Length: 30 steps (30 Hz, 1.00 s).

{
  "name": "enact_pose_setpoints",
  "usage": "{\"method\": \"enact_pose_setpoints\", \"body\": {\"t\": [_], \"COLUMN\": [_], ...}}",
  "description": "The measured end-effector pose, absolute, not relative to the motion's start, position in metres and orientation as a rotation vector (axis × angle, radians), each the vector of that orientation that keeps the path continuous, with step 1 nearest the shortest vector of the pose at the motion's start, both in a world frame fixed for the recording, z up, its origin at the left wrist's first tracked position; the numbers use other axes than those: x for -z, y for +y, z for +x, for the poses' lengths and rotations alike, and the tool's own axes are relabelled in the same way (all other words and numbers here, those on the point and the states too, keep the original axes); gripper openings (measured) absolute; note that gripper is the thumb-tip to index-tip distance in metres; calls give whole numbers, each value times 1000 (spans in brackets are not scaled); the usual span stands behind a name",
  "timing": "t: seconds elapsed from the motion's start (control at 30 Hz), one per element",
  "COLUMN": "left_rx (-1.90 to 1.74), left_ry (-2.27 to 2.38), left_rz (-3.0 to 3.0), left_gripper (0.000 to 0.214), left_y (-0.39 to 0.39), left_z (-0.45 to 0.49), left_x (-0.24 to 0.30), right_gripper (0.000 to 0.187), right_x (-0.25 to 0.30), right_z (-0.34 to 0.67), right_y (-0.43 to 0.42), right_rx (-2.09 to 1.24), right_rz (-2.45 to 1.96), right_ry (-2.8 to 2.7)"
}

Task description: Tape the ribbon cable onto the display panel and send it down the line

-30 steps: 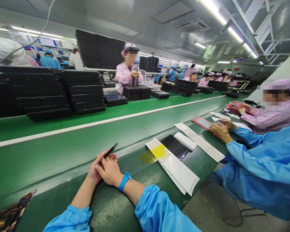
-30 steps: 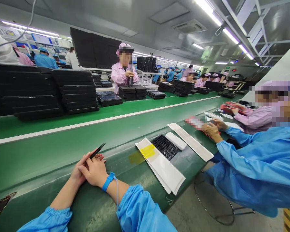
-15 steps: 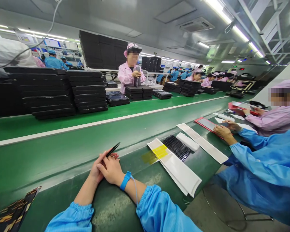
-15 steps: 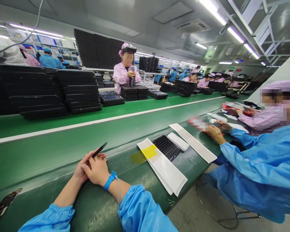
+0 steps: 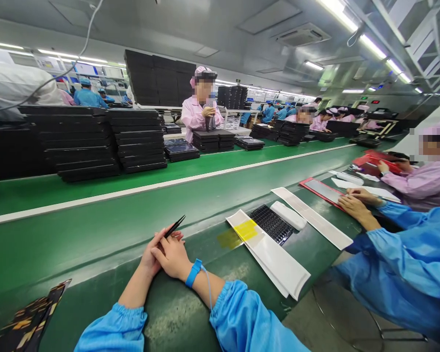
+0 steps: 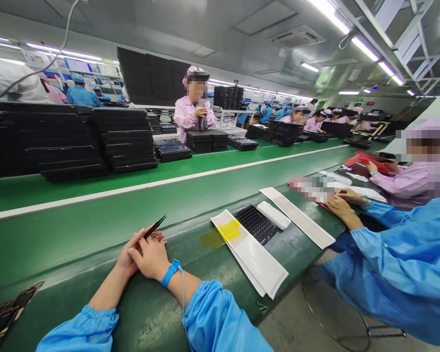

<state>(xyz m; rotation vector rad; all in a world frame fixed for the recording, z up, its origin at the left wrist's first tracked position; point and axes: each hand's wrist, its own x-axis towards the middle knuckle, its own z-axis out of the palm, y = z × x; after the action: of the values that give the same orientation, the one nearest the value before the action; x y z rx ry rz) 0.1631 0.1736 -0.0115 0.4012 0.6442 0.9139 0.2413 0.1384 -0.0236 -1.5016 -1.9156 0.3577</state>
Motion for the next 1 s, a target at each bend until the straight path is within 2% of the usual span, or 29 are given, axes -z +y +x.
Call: {"method": "enact_pose_setpoints", "body": {"t": [1.0], "left_rx": [-923], "left_ry": [651], "left_rz": [407], "left_gripper": [30], "left_y": [176], "left_z": [163], "left_x": [16], "right_gripper": [47], "right_x": [24], "right_z": [241], "right_y": [139], "right_rx": [-361], "right_rz": [-1506], "right_ry": [-1933]}}
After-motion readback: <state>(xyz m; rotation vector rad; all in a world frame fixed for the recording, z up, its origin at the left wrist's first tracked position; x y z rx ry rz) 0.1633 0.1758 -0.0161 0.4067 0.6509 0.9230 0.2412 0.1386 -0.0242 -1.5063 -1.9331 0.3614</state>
